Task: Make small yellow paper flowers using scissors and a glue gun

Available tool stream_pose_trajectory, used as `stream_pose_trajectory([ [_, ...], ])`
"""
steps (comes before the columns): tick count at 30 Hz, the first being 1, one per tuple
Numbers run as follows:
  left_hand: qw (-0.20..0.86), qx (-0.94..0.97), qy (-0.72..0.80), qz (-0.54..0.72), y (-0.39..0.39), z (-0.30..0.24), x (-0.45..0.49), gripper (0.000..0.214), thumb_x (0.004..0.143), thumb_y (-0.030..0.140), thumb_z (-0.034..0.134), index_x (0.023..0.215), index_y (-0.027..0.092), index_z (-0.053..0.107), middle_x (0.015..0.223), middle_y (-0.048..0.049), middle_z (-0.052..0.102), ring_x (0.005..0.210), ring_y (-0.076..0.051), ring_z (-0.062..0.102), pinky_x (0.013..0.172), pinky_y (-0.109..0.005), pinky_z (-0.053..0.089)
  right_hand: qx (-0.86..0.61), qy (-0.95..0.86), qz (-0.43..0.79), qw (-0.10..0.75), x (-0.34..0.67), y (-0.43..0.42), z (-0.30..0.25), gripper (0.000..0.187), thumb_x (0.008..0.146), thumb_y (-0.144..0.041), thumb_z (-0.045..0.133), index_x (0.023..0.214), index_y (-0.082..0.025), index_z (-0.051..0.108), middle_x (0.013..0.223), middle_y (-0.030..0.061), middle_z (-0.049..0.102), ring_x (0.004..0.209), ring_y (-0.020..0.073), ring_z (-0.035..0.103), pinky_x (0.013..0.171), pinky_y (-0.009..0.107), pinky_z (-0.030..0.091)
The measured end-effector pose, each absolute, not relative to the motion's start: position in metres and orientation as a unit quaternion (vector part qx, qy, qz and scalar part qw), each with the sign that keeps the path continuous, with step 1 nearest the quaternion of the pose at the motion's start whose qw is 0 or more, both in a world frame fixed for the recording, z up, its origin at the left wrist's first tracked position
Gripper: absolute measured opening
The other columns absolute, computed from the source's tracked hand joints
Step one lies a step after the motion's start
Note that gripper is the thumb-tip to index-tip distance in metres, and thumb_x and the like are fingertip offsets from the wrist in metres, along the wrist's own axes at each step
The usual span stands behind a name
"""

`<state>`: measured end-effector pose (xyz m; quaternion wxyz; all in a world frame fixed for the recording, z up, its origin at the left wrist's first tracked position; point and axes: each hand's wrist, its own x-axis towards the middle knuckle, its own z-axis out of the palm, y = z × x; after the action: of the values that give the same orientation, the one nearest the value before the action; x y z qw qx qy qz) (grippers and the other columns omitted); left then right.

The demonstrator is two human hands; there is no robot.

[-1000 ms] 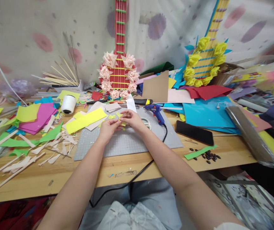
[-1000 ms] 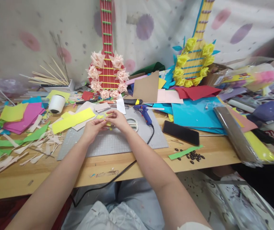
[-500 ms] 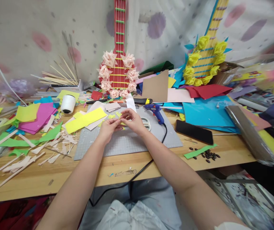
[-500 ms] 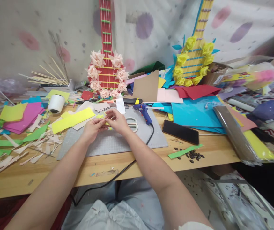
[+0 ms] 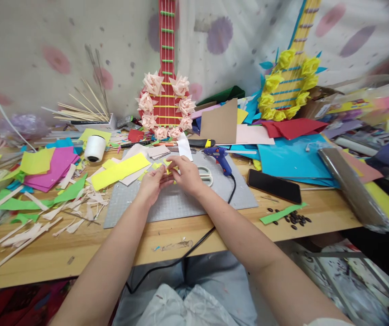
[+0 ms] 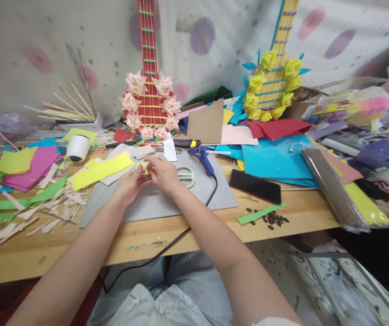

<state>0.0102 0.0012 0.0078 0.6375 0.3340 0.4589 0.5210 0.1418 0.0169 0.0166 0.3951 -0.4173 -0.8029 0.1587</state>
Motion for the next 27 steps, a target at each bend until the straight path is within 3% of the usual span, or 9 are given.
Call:
stream_pose_trajectory([
  [5,0.648,0.325,0.471,0.503,0.001,0.008,0.009,0.027,0.068,0.036,0.067,0.079,0.012,0.063,0.079,-0.0085,0.068,0.071,-0.014,0.065,0.063,-0.022,0.052,-0.411,-0.805,0.171,0.393,0.142,0.015,0.015,0.039,0.074,-0.008,0.044,0.110,-0.023,0.052,0.090,0.0042,0.064,0.104,0.0205,0.049,0.087,0.035,0.040],
  [10,0.654,0.331,0.453,0.507,0.000,0.010,0.008,0.025,0.064,0.032,0.069,0.078,0.013,0.064,0.081,-0.0081,0.068,0.070,-0.014,0.065,0.059,-0.021,0.051,-0.389,-0.751,0.254,0.469,0.144,0.011,0.015,0.041,0.072,-0.013,0.049,0.111,-0.024,0.047,0.091,0.0029,0.064,0.102,0.0188,0.052,0.088,0.034,0.040],
  [15,0.577,0.375,0.480,0.544,0.001,0.011,0.009,0.034,0.058,0.038,0.071,0.079,0.012,0.064,0.078,-0.0064,0.068,0.073,-0.018,0.065,0.058,-0.026,0.051,-0.385,-0.589,0.447,0.552,0.145,0.018,0.012,0.029,0.072,-0.028,0.051,0.100,-0.023,0.045,0.088,0.0007,0.061,0.084,0.0139,0.058,0.071,0.027,0.046],
  [19,0.534,0.399,0.478,0.572,0.003,0.007,0.009,0.040,0.056,0.044,0.070,0.081,0.012,0.065,0.076,-0.0044,0.067,0.073,-0.019,0.064,0.063,-0.029,0.051,-0.448,-0.528,0.539,0.479,0.142,0.027,0.008,0.033,0.071,-0.051,0.051,0.080,-0.020,0.050,0.076,-0.0011,0.055,0.064,0.0098,0.055,0.055,0.021,0.043],
  [22,0.510,0.416,0.482,0.578,0.004,0.004,0.009,0.040,0.058,0.044,0.069,0.082,0.013,0.066,0.075,-0.0039,0.066,0.074,-0.018,0.063,0.065,-0.030,0.051,-0.475,-0.553,0.508,0.459,0.138,0.030,0.004,0.040,0.071,-0.059,0.047,0.071,-0.019,0.050,0.067,-0.0024,0.053,0.059,0.0087,0.052,0.053,0.020,0.041],
  [27,0.467,0.443,0.495,0.584,0.006,0.000,0.010,0.036,0.060,0.044,0.067,0.080,0.014,0.068,0.079,-0.0033,0.066,0.074,-0.016,0.060,0.066,-0.028,0.051,-0.487,-0.608,0.434,0.454,0.131,0.034,-0.002,0.038,0.072,-0.055,0.049,0.063,-0.018,0.050,0.058,-0.0040,0.048,0.055,0.0082,0.045,0.050,0.020,0.037],
])
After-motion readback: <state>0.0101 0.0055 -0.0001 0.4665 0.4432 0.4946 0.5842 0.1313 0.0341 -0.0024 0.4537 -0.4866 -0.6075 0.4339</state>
